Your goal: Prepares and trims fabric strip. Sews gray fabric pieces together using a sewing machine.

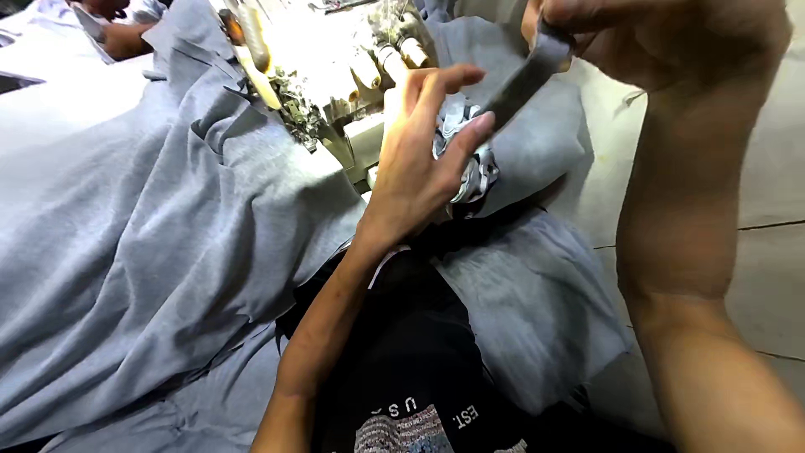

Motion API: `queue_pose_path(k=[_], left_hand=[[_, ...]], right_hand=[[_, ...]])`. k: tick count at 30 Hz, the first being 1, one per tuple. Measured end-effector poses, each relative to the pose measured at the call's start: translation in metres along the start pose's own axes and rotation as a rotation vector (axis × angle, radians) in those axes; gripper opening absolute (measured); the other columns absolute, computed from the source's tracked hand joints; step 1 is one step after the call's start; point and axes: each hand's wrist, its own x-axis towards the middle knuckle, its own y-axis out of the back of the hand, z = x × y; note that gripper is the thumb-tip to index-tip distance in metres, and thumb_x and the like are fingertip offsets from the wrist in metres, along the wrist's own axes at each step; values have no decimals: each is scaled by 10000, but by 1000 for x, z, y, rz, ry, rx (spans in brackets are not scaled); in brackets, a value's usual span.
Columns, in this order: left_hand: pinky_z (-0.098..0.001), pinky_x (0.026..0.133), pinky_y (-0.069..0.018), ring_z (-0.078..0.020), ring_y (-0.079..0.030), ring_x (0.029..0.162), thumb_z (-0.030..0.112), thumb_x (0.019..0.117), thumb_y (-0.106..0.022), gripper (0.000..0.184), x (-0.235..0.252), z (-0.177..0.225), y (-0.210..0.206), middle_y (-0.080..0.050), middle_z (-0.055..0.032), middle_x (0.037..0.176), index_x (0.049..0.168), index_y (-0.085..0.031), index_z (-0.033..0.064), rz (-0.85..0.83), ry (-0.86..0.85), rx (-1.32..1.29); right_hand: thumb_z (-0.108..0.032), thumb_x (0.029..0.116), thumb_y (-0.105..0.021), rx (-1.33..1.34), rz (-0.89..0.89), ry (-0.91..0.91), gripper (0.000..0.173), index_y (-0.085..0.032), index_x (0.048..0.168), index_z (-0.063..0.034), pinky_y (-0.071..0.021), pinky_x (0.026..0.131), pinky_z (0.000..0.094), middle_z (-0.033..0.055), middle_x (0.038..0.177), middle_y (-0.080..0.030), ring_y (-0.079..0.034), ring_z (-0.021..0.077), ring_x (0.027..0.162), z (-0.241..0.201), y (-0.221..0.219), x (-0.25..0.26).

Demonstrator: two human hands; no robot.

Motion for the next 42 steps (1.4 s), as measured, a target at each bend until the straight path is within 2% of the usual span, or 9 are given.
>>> queue_pose_path(k=[4, 8, 13, 21, 25, 27, 32, 38, 42], left_hand=[[-333, 940, -586, -178, -682, 1082, 73, 1056, -529, 264, -2, -2, -11, -685, -147, 1175, 1255, -625, -72, -106, 58, -472], [-411, 932, -610, -261, -728, 1030, 63, 1072, -491, 270, -8, -19, -20, -722, -191, 1146, 1255, -610, -96, -129, 258, -729], [-347, 836, -625, -191, -738, 922, 23, 1014, -594, 253, -17, -50, -30, -748, -141, 1048, 1245, -655, -60, -80, 442, -632], [-276, 769, -609, -110, -720, 807, -23, 875, -760, 219, -19, -74, -41, -754, -86, 926, 1089, -716, -19, 18, 465, -503], [-279, 734, -604, -124, -706, 772, -22, 832, -798, 251, -16, -74, -42, -740, -76, 876, 1070, -721, -1, 65, 498, -522], [-268, 715, -595, -118, -697, 752, -33, 817, -808, 238, -14, -76, -45, -735, -76, 852, 1041, -730, -8, 87, 503, -538], [-248, 715, -591, -103, -683, 752, -76, 845, -751, 183, -17, -76, -52, -712, -77, 870, 1008, -691, -20, 53, 451, -570], [-231, 723, -569, -84, -669, 774, -45, 885, -729, 158, -16, -70, -49, -703, -48, 869, 1025, -675, 2, 43, 515, -665], [-206, 680, -535, -51, -639, 738, -5, 927, -698, 113, -16, -69, -46, -700, -18, 845, 1033, -669, 22, -4, 589, -739]], right_hand=[[-182, 943, -739, -68, 17, 8, 108, -651, 989, -139, -596, 712, 200, -81, 840, -675, -662, 21, 748, 19, -11, 4], [-190, 945, -725, -316, 90, -67, 162, -624, 1036, -103, -590, 665, 224, -51, 843, -665, -653, 39, 701, 49, -15, 5], [-158, 950, -712, -459, 142, -76, 164, -642, 1069, -69, -587, 671, 210, 4, 915, -670, -659, 41, 727, 82, -24, -4], [-227, 992, -673, -678, 351, -156, 306, -606, 1248, -71, -609, 785, 299, 100, 1211, -656, -704, 133, 915, 85, -43, -33], [-362, 1038, -608, -777, 514, -308, 290, -611, 1164, -101, -540, 577, 359, 89, 946, -668, -649, 187, 696, 70, -80, -79], [-397, 1039, -598, -724, 499, -371, 305, -642, 1137, -112, -553, 580, 380, 83, 929, -678, -658, 187, 684, 75, -95, -90], [-307, 1002, -678, -572, 577, -356, 194, -627, 1047, -125, -501, 491, 278, 38, 811, -652, -601, 120, 569, 93, -115, -93], [-203, 992, -688, -463, 600, -226, 136, -640, 1058, -94, -497, 570, 196, 26, 881, -650, -600, 58, 661, 96, -110, -84], [-161, 994, -674, -353, 601, -178, 110, -623, 1063, -93, -460, 540, 146, -8, 841, -622, -552, 11, 616, 98, -108, -81]])
